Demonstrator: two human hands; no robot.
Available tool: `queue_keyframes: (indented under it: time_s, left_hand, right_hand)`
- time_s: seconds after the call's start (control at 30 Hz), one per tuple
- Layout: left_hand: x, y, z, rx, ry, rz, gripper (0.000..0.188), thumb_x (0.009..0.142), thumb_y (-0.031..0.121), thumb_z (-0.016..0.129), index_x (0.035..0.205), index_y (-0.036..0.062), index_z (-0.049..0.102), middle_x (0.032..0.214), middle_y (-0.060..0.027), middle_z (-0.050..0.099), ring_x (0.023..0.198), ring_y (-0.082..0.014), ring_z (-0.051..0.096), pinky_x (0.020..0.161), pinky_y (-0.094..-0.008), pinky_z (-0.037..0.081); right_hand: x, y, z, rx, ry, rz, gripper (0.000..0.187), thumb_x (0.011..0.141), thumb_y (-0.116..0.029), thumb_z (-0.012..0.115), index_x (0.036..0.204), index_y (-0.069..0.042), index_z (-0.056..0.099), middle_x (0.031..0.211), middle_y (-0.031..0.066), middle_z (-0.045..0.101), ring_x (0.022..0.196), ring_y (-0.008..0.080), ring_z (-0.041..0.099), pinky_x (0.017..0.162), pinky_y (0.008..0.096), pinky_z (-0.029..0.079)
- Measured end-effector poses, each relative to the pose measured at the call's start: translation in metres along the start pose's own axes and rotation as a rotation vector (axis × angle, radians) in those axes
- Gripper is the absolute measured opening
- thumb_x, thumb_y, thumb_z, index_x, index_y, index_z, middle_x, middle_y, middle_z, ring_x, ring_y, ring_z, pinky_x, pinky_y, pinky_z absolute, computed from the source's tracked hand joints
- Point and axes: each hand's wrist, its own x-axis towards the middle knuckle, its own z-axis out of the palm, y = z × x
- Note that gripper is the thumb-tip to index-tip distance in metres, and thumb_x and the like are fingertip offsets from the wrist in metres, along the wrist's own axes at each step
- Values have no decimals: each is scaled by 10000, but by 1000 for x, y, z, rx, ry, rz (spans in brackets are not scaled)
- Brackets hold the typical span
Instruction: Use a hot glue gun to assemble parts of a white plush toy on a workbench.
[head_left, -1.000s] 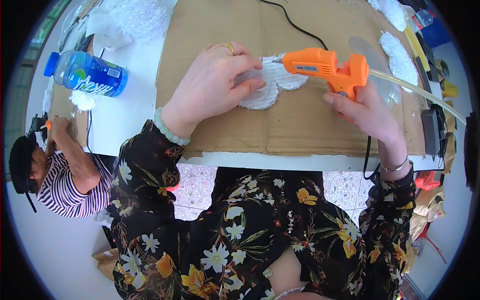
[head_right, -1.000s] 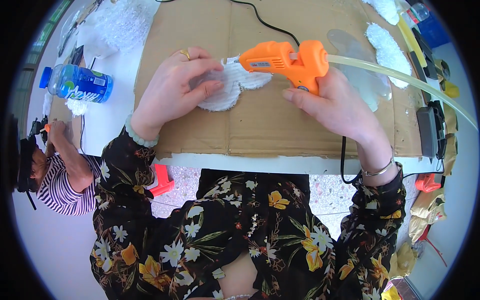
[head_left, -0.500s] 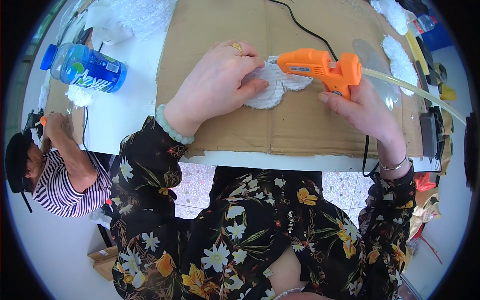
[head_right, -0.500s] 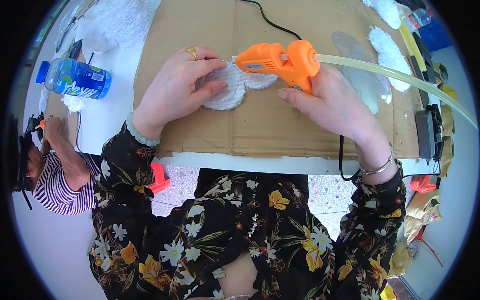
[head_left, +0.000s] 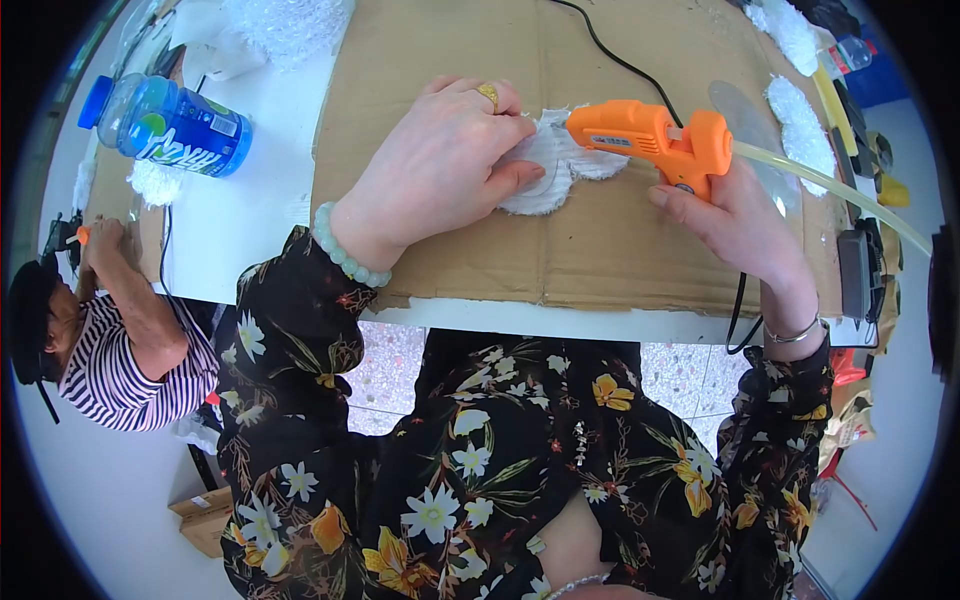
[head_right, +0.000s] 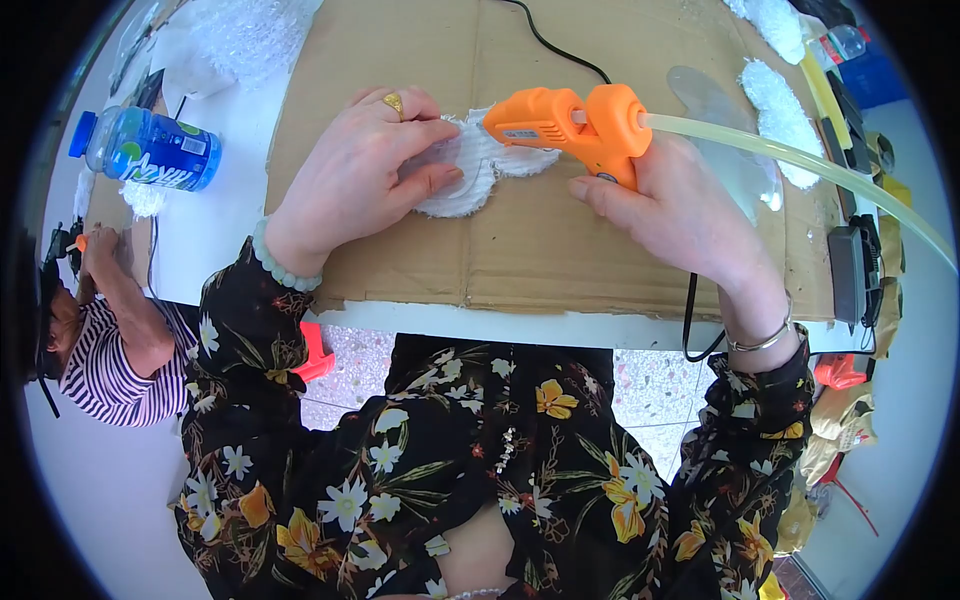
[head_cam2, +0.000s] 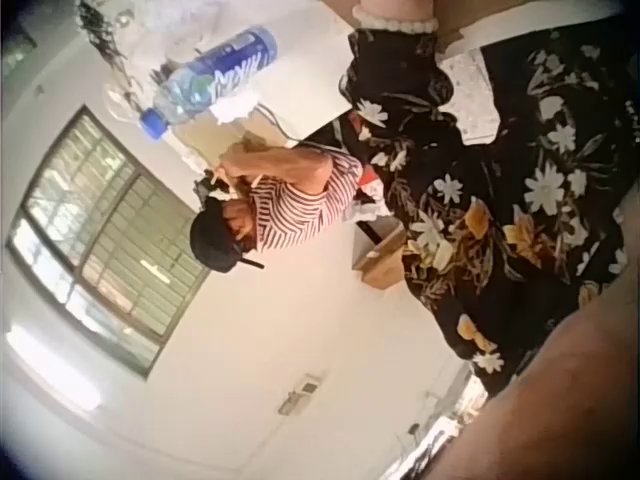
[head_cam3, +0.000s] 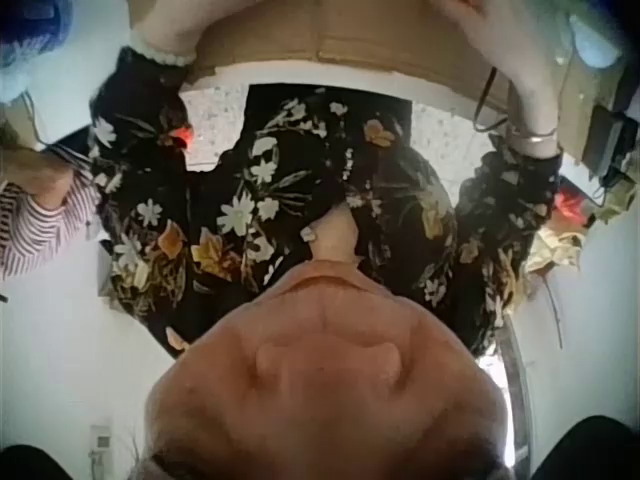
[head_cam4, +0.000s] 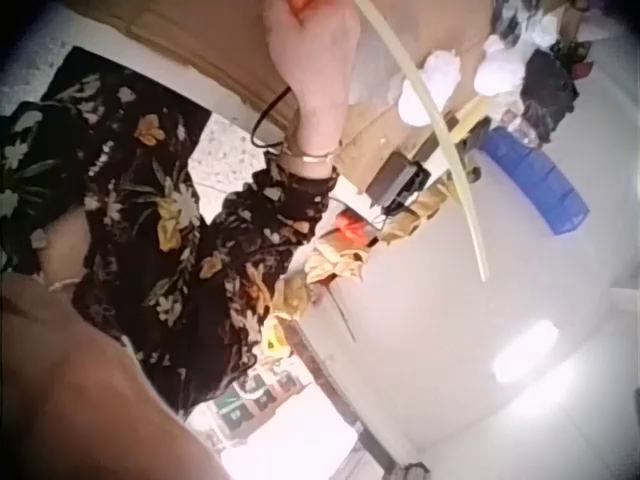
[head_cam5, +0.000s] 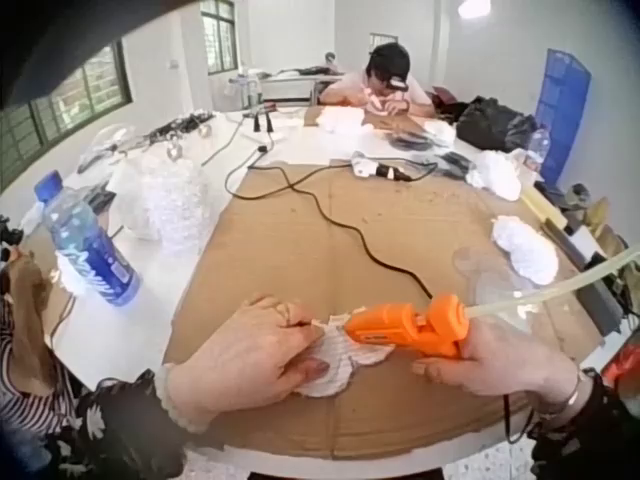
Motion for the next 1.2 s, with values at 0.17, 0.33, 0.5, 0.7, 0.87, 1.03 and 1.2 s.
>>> queue_keyframes:
  time_s: [0.17, 0.33, 0.5, 0.7, 0.87, 1.03, 1.2]
  left_hand:
    - [-2, 2, -4, 23, -28, -27, 263, 716, 158, 694, 918, 1, 634, 883, -93, 583, 853, -275, 567, 843, -373, 415]
    - [3, -2, 4, 3, -14, -5, 261, 717, 166, 692, 920, 11, 635, 885, -88, 581, 863, -273, 564, 846, -373, 409]
    - [-2, 0, -2, 14, -27, -28, 259, 719, 166, 690, 923, 15, 637, 886, -85, 580, 860, -273, 564, 856, -374, 403]
    - [4, -3, 4, 1, -28, -4, 262, 720, 167, 690, 927, 14, 642, 886, -86, 581, 860, -273, 563, 861, -375, 401]
    - [-3, 0, -5, 10, -35, -29, 264, 720, 172, 691, 925, 14, 642, 892, -87, 582, 856, -274, 563, 862, -375, 398]
    - [-1, -3, 3, -12, 98, 39, 183, 685, 186, 699, 739, 23, 639, 779, -82, 579, 789, -251, 568, 771, -386, 411]
    - [-1, -1, 1, -14, 65, 23, 184, 678, 187, 700, 739, 25, 641, 784, -78, 586, 808, -247, 569, 774, -392, 411]
  right_hand:
    - [-2, 1, -2, -27, 20, -37, 298, 818, -162, 654, 1021, -18, 489, 761, 19, 471, 684, 113, 438, 622, 256, 392]
    - [0, 2, -2, -41, -3, 34, 307, 815, -158, 657, 1032, -24, 486, 770, 18, 471, 699, 121, 441, 635, 260, 394]
    - [-2, 5, -3, -50, 36, -50, 318, 812, -156, 660, 1050, -26, 495, 798, 21, 481, 727, 122, 453, 665, 259, 402]
    - [-7, 13, -10, -55, 13, 65, 334, 811, -154, 664, 1074, -25, 503, 816, 22, 492, 744, 123, 462, 678, 261, 406]
    - [-8, 7, -11, -77, 28, 38, 303, 810, -157, 666, 1040, -25, 521, 802, 20, 491, 730, 125, 462, 660, 264, 405]
    - [-8, 13, -16, -82, 13, 75, 266, 808, -168, 668, 980, -22, 528, 781, 21, 488, 707, 124, 459, 633, 267, 400]
    - [-8, 8, -17, -76, 13, 94, 265, 806, -173, 669, 971, -24, 524, 775, 17, 485, 693, 116, 453, 621, 260, 396]
